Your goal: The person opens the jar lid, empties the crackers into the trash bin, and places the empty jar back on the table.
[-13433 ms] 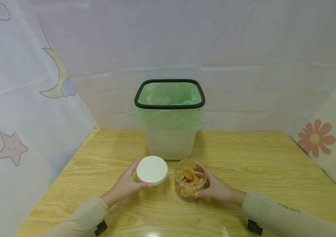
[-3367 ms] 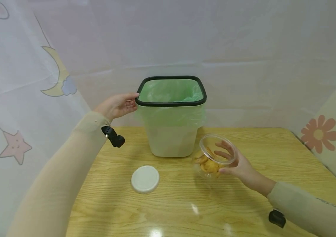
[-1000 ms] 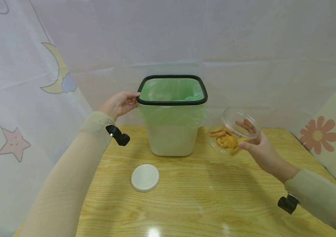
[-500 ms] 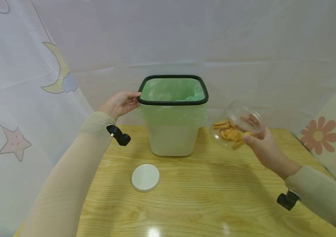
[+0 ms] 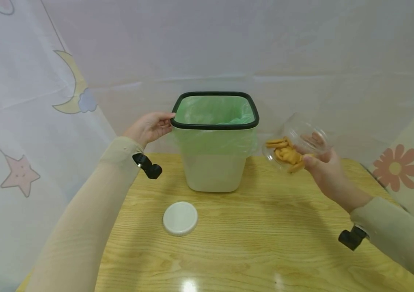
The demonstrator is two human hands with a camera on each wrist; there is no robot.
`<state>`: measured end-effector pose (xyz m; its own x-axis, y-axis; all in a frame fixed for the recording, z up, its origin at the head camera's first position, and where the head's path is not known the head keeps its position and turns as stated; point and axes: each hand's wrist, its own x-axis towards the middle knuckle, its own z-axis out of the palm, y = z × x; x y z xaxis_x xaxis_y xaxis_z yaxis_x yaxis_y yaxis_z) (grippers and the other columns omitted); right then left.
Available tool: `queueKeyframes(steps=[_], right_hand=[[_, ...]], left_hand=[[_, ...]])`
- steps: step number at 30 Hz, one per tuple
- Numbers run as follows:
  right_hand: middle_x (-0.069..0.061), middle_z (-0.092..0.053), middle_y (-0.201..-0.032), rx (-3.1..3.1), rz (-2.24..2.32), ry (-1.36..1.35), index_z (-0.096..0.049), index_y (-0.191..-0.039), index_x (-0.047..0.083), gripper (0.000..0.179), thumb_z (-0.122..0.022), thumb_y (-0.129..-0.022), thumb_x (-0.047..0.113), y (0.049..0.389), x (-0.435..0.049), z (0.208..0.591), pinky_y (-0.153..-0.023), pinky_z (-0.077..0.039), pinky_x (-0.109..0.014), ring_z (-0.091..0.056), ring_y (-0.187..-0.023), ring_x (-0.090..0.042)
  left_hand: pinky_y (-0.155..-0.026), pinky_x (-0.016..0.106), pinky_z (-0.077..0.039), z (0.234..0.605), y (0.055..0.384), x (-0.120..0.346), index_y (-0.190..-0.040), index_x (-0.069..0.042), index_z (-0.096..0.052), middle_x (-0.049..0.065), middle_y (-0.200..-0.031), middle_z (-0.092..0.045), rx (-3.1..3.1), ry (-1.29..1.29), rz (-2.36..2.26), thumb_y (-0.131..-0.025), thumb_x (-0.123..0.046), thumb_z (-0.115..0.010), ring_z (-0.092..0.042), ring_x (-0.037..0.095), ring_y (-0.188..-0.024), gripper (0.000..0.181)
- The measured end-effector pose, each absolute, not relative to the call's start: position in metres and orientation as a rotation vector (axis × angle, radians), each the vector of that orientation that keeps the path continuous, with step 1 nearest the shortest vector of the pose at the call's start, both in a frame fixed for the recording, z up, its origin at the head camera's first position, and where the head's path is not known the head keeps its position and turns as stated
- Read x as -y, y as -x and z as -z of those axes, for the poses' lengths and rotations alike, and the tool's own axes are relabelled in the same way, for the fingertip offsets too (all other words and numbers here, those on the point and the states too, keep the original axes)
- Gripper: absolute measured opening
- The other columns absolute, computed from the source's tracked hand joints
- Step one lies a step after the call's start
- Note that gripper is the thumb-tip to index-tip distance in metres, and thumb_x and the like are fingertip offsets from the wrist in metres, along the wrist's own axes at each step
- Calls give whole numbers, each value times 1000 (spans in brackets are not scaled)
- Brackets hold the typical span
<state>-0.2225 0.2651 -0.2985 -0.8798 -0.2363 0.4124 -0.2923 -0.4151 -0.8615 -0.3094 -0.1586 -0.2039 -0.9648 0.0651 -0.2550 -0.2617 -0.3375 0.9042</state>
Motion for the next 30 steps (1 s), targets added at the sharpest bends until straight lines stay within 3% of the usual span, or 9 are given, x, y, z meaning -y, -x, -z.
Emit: queueKeyframes(steps=[13,20,26,30], right_hand=[[-3,-32,-144,1655,-2470,-716,8,-154,5,89,-60,-95,6,234,-265,282,-91,-47,-22,-53,-119,-12],[-3,-33,-143,1663,-2444,-744,11,-153,4,89,-57,-96,5,239,-265,274,-91,-48,-23,-54,-119,-13],[-6,-26,-151,1730,-2420,-753,12,-154,7,87,-55,-98,5,242,-267,266,-92,-47,-21,-54,-119,-10],[-2,-30,-149,1770,-2424,-755,8,-154,8,83,-53,-98,4,243,-269,260,-92,-47,-21,-53,-120,-10]], left_hand=[[-59,23,-48,204,308,157,-90,-4,-58,5,-72,-54,-1686,240,-2394,-97,-3,-57,-52,13,-62,7],[-62,25,-49,213,321,164,-91,-3,-60,6,-74,-54,-1650,201,-2407,-93,-3,-65,-51,14,-65,5],[-59,24,-48,205,308,157,-87,-3,-58,5,-71,-53,-1677,249,-2406,-96,-2,-57,-50,13,-61,9],[-58,24,-48,203,306,156,-87,-3,-57,5,-71,-53,-1676,235,-2397,-96,-2,-56,-50,13,-61,9]])
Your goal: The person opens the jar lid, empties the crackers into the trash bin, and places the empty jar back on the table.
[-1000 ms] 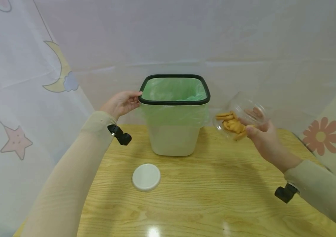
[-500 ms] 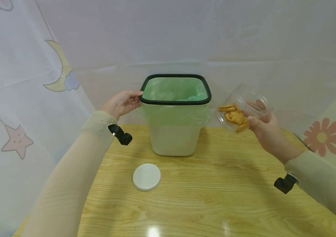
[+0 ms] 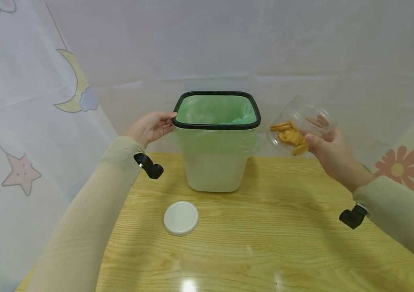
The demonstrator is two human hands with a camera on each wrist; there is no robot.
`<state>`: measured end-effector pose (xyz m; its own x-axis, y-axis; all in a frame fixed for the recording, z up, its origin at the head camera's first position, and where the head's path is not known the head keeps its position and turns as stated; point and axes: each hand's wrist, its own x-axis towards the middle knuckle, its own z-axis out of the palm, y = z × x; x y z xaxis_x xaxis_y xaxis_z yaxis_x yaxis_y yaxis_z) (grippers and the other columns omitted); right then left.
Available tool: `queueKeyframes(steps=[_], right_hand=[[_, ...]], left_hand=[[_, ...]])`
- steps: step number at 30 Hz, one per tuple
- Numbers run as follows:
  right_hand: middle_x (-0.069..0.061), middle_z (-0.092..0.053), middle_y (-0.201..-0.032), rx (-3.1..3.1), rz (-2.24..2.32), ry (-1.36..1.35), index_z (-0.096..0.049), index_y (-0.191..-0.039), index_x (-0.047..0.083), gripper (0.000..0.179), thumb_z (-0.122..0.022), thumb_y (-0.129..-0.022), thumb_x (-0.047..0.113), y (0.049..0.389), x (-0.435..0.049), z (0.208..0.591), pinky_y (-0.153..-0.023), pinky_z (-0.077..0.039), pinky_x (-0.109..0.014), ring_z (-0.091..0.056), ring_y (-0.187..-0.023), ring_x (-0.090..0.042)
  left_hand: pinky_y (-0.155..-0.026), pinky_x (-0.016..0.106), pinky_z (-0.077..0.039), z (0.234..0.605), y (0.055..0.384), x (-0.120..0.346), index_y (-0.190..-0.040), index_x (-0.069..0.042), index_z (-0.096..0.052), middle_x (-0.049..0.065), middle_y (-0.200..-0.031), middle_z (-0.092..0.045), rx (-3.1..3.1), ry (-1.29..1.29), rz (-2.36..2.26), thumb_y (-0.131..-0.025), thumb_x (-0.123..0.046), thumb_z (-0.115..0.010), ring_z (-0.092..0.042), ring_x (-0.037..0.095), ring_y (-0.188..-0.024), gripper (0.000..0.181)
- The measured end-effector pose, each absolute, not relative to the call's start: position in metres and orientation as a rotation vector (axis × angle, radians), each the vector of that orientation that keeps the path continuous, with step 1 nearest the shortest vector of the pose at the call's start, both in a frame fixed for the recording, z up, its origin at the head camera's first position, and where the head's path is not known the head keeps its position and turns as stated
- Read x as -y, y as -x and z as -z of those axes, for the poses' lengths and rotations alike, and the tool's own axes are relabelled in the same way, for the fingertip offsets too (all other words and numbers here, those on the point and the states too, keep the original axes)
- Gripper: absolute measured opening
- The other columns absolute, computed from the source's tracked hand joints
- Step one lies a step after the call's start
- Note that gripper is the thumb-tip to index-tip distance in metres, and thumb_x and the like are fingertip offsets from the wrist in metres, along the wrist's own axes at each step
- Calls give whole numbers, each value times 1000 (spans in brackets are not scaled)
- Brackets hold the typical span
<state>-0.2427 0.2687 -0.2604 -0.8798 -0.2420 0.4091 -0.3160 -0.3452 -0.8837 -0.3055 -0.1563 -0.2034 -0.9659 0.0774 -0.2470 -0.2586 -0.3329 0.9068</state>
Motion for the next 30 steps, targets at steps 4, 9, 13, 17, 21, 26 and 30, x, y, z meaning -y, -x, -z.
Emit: queueKeyframes(steps=[4,9,13,17,21,26,30], right_hand=[[-4,-26,-152,1786,-2434,-724,9,-155,9,83,-52,-99,3,244,-269,257,-90,-48,-21,-53,-118,-8],[-7,-13,-159,1813,-2447,-670,11,-155,11,85,-53,-98,3,246,-267,252,-90,-48,-20,-51,-122,-10],[-10,-7,-161,1906,-2371,-656,9,-155,12,85,-53,-99,4,248,-265,247,-90,-47,-17,-30,-141,-23],[-9,-11,-159,1992,-2267,-657,5,-156,12,83,-54,-98,4,248,-264,243,-89,-46,-15,-19,-144,-31],[-6,-22,-152,2103,-2103,-664,-7,-155,11,77,-57,-97,3,251,-261,238,-88,-45,-14,-34,-137,-24],[-8,-22,-151,2329,-1777,-645,-21,-149,15,67,-60,-96,6,256,-259,224,-83,-44,-13,-37,-129,-23],[-9,-21,-154,2511,-1527,-605,-17,-152,17,70,-60,-97,15,260,-258,208,-79,-45,-14,-39,-128,-23]], left_hand=[[-58,24,-47,204,307,156,-88,-4,-57,5,-73,-53,-1681,247,-2401,-97,-3,-57,-50,13,-62,9],[-58,24,-47,206,309,156,-89,-3,-57,5,-73,-53,-1660,253,-2407,-97,-4,-57,-50,13,-62,8],[-58,25,-47,206,310,155,-90,-2,-56,5,-74,-54,-1644,257,-2415,-96,-4,-57,-51,14,-63,7],[-58,25,-47,206,309,153,-90,-2,-56,6,-74,-53,-1638,252,-2418,-96,-3,-59,-51,14,-63,6],[-59,25,-47,206,309,152,-94,-3,-55,6,-76,-53,-1632,251,-2422,-96,-3,-58,-50,14,-64,3],[-60,25,-47,207,309,151,-96,-3,-55,5,-77,-52,-1622,241,-2424,-96,-3,-58,-49,14,-65,3],[-60,25,-46,207,310,151,-97,-5,-54,4,-75,-52,-1638,238,-2411,-96,-2,-57,-49,13,-66,4]])
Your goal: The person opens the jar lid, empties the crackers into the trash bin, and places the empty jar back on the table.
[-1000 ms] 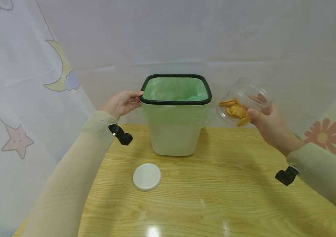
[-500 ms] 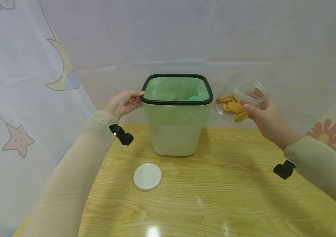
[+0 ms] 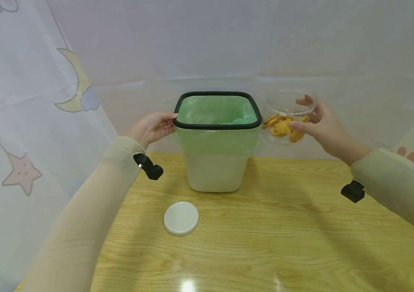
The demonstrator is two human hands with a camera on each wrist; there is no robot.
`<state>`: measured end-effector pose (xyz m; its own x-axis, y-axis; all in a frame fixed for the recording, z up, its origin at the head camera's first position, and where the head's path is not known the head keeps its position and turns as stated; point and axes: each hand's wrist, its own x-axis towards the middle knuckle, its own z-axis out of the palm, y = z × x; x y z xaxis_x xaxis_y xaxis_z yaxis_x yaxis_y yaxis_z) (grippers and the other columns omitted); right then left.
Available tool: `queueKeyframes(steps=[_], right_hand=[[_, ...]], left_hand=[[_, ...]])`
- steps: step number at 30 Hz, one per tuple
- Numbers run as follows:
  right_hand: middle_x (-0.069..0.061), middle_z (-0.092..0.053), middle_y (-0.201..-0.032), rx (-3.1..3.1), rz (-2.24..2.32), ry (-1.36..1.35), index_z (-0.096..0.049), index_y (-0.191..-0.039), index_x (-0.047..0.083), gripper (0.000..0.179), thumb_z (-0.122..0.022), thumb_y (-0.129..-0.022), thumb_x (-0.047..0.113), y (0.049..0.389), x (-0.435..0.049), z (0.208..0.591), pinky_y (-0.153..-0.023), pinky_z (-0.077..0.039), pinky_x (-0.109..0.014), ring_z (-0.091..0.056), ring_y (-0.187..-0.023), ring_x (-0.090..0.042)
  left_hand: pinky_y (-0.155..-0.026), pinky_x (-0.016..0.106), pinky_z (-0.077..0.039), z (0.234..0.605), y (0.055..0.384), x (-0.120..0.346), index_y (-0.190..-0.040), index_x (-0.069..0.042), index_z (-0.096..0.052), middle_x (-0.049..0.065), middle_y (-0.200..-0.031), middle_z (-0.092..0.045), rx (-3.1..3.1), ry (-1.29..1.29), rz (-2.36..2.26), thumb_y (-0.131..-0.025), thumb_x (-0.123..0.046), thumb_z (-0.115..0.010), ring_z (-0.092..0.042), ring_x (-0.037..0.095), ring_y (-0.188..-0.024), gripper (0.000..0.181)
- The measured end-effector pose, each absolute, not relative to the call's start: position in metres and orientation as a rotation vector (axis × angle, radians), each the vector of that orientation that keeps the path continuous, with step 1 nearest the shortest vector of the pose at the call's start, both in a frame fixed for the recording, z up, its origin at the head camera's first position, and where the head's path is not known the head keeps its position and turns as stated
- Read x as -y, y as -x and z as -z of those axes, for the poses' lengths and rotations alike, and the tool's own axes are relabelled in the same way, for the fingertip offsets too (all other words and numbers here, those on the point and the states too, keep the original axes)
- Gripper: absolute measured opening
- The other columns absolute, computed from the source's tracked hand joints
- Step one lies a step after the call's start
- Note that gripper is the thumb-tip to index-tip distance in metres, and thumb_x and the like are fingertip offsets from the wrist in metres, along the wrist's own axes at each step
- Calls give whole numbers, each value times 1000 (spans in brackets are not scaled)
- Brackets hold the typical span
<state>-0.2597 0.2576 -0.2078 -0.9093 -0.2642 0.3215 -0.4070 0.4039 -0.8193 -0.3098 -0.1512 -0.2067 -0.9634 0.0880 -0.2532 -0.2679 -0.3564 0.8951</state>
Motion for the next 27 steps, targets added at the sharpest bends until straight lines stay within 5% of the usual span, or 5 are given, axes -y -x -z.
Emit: queueKeyframes(steps=[5,11,18,24,27], right_hand=[[-7,-24,-150,2560,-1422,-625,-19,-150,13,70,-63,-95,18,268,-251,190,-77,-45,-17,-40,-124,-20],[-9,-22,-157,2617,-1342,-651,-8,-157,20,87,-66,-93,22,277,-242,171,-107,-32,-48,-27,-141,-29],[-15,-19,-157,2763,-1212,-681,0,-157,27,93,-66,-92,29,283,-234,153,-78,-51,-25,-33,-135,-39],[-19,-9,-159,2839,-1170,-606,9,-156,28,104,-70,-89,34,284,-229,149,-95,-39,-64,-23,-140,-44],[-22,-8,-159,2854,-1127,-558,14,-155,27,115,-76,-85,34,286,-226,148,-98,-35,-68,-17,-142,-43]], left_hand=[[-60,24,-47,205,309,151,-100,-6,-53,4,-76,-51,-1669,245,-2387,-97,-3,-55,-48,13,-66,5],[-59,24,-47,203,310,152,-98,-6,-53,3,-76,-49,-1716,262,-2355,-97,-3,-54,-46,12,-65,3],[-56,24,-46,202,309,149,-88,-6,-54,3,-71,-46,-1760,292,-2334,-97,-2,-55,-43,13,-61,9],[-55,24,-46,203,311,146,-87,-5,-53,4,-73,-45,-1750,288,-2336,-96,-1,-55,-42,13,-59,10],[-55,25,-45,203,312,146,-87,-5,-53,4,-72,-44,-1763,288,-2329,-96,-1,-56,-41,13,-60,10]])
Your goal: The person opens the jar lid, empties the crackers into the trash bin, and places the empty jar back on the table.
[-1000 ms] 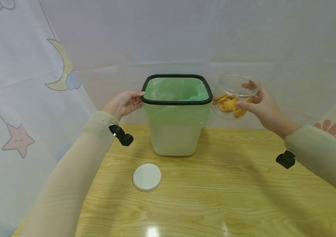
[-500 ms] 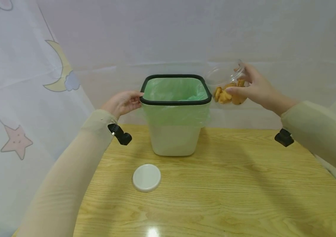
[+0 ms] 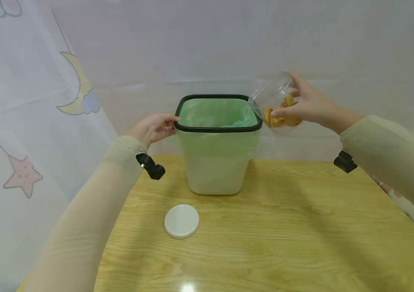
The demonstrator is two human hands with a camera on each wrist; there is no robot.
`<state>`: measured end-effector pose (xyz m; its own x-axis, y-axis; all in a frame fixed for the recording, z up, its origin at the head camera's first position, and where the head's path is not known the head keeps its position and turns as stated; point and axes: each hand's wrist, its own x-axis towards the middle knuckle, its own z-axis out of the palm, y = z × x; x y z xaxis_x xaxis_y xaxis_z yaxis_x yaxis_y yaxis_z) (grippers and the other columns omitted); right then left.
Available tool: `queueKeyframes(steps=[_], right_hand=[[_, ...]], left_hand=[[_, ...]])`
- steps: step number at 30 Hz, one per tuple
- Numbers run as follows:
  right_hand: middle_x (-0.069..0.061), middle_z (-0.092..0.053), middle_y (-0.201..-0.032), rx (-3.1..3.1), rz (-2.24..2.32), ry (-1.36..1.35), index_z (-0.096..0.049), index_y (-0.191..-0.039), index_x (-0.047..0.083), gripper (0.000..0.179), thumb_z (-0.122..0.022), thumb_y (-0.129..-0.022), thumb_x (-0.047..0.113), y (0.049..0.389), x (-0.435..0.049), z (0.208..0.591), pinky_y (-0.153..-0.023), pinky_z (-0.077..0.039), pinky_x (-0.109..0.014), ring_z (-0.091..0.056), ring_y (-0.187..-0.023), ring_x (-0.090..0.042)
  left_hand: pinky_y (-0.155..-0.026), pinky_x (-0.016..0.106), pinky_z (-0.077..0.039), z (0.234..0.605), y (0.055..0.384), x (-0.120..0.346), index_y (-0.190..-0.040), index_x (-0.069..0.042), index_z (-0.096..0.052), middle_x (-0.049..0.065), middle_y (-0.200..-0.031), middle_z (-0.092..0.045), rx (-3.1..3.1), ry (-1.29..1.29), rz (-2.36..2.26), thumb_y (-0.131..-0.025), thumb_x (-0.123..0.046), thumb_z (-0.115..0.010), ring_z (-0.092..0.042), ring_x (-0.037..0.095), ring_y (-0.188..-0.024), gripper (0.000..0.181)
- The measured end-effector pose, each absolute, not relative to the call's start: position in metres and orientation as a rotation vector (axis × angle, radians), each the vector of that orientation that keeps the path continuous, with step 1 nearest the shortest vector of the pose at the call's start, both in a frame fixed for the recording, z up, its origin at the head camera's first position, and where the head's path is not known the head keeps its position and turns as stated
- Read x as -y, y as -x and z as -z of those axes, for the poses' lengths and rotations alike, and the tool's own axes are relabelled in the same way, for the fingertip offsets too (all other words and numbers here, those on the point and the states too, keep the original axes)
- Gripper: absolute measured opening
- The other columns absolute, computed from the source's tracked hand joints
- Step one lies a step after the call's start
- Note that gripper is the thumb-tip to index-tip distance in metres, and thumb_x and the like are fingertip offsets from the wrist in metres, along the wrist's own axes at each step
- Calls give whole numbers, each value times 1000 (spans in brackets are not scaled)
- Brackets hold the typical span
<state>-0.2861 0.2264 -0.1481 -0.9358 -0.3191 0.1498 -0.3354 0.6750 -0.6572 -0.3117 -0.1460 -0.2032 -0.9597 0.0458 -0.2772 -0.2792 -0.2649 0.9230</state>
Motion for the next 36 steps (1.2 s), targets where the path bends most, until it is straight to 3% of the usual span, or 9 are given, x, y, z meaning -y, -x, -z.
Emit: queueKeyframes(steps=[7,16,27,36], right_hand=[[-20,-7,-160,2816,-1027,-585,10,-156,22,123,-84,-78,31,286,-221,150,-97,-33,-69,-15,-143,-43],[-26,-32,-146,2654,-667,-725,-13,-155,3,113,-87,-71,22,286,-208,152,-98,-36,-63,-35,-127,-45],[-30,-32,-145,2548,-210,-806,-18,-152,0,108,-85,-72,29,288,-203,152,-100,-25,-70,-31,-130,-51],[-30,-37,-139,2411,-2,-890,-26,-148,-2,105,-86,-68,31,288,-200,150,-97,-28,-67,-34,-125,-50]], left_hand=[[-54,25,-43,203,312,145,-90,-6,-51,3,-71,-42,-1779,292,-2306,-96,-1,-55,-40,14,-62,9],[-54,26,-42,203,312,145,-90,-6,-51,4,-72,-42,-1794,298,-2300,-96,-1,-55,-40,14,-63,9],[-54,26,-42,202,312,146,-91,-5,-50,4,-72,-42,-1754,299,-2323,-96,0,-55,-41,13,-61,8],[-57,26,-42,201,312,148,-93,-6,-49,3,-72,-42,-1747,318,-2313,-97,-1,-55,-42,14,-65,9]])
